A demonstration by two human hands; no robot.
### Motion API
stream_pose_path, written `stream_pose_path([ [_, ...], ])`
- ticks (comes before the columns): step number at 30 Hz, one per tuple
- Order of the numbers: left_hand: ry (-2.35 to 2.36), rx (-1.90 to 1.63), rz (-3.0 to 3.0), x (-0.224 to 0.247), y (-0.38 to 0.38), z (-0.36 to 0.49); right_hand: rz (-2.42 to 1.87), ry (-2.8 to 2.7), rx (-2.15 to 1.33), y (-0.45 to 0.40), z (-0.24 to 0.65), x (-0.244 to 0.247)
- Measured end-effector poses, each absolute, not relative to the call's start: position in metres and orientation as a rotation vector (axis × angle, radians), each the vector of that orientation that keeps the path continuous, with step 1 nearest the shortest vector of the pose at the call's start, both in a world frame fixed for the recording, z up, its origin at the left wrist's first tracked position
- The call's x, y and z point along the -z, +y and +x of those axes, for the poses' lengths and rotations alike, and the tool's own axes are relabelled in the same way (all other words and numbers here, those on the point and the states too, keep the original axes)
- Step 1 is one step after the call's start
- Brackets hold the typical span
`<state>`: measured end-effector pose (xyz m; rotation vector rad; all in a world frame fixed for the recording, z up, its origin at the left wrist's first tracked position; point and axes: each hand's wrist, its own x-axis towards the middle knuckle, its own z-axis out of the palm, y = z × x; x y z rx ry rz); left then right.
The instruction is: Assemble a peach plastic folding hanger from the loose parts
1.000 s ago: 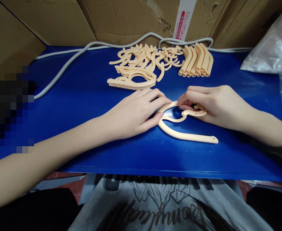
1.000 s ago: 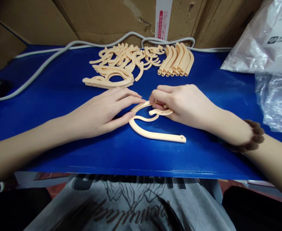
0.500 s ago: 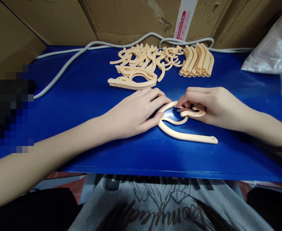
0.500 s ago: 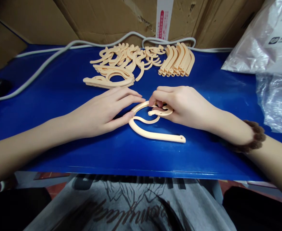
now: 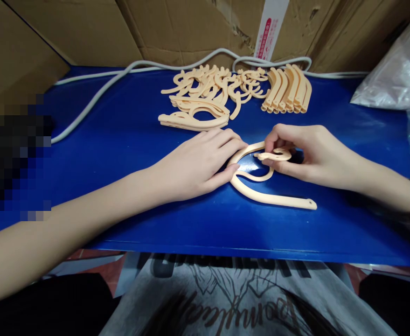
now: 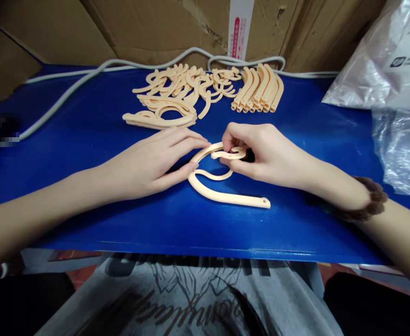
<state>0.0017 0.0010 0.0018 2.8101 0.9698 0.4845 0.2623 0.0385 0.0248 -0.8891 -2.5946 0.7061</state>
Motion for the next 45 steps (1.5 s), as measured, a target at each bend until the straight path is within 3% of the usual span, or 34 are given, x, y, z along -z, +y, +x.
stream_pose_path([
  [5, 0.978, -0.477, 2.798, -0.002, 0.001, 0.002, -0.964, -2.58, -0.585, 0.039, 0.263, -0.028],
  [12, 0.99, -0.458, 2.791, -0.001, 0.001, 0.001, -1.317, -2.771, 0.1, 0.039, 0.268, -0.036],
  [30, 0.922, -0.485, 2.816, 0.002, 0.001, 0.0, -0.997, -2.814, 0.241, 0.039, 0.277, -0.032],
  [45, 0.846, -0.587, 2.864, 0.008, 0.003, -0.001, -0.765, -2.771, 0.163, 0.039, 0.277, -0.025],
])
